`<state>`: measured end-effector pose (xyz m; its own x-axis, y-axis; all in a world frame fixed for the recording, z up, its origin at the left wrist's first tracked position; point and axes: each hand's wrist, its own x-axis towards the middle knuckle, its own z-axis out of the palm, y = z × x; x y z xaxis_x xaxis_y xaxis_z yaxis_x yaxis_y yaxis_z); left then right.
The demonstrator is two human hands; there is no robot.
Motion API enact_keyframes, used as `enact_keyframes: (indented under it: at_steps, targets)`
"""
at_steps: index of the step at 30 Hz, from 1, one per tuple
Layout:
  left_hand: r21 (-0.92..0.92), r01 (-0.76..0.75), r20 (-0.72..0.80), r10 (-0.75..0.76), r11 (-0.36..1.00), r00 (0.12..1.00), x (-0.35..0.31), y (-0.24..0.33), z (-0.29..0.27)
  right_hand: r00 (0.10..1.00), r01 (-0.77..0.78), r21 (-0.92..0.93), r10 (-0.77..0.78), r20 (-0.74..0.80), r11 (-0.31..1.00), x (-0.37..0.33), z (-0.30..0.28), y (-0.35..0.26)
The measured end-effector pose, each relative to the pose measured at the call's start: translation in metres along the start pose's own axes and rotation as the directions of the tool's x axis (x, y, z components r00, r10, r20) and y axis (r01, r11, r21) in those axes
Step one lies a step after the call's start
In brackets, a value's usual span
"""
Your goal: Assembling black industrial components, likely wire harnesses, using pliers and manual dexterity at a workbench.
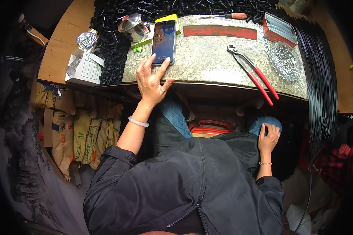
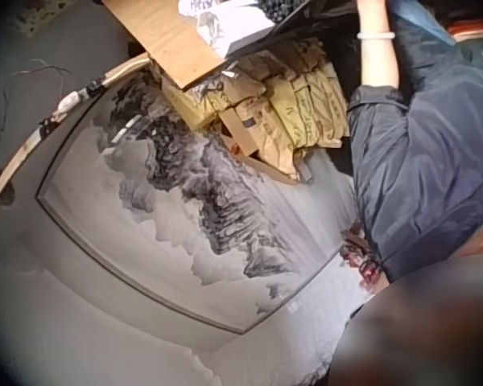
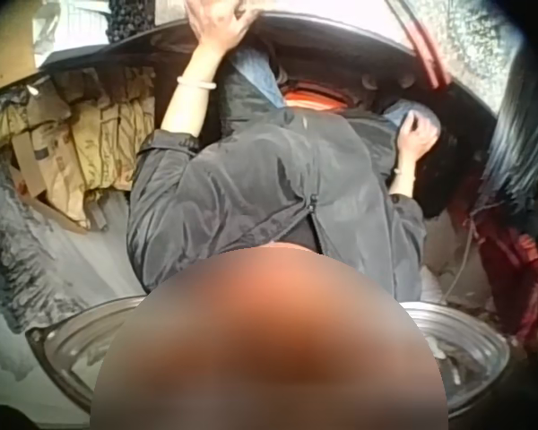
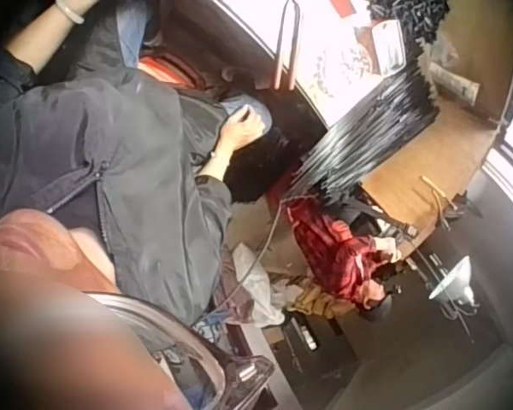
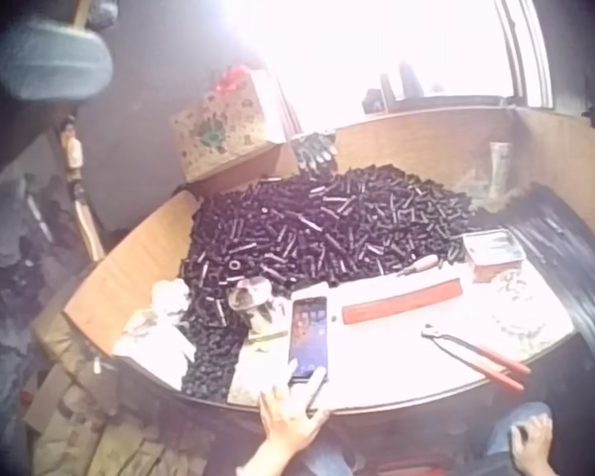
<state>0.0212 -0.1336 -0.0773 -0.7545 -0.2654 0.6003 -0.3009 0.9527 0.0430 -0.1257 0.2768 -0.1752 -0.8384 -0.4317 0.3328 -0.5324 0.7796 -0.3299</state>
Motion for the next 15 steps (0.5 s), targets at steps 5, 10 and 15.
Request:
enact_keyframes:
  at_steps: [5, 10, 15]
  targets:
    - [-0.102, 0.042, -0.050, -0.047, 0.994, 0.998, 0.007, 0.006, 0.002, 0.998, 0.034, 0.037, -0.032, -0.062, 0.999, 0.001, -0.009, -0.001]
    - [-0.314, 0.073, 0.013, -0.073, 0.947, 0.997, 0.018, 0.042, -0.049, 0.998, 0.024, 0.066, -0.019, -0.068, 0.998, 0.001, -0.005, 0.002]
    - [-0.994, 0.058, 0.038, 0.211, -0.088, 0.977, 0.046, 0.136, -0.146, 0.981, 0.185, 0.308, -0.156, -0.117, 0.933, 0.001, -0.017, -0.017]
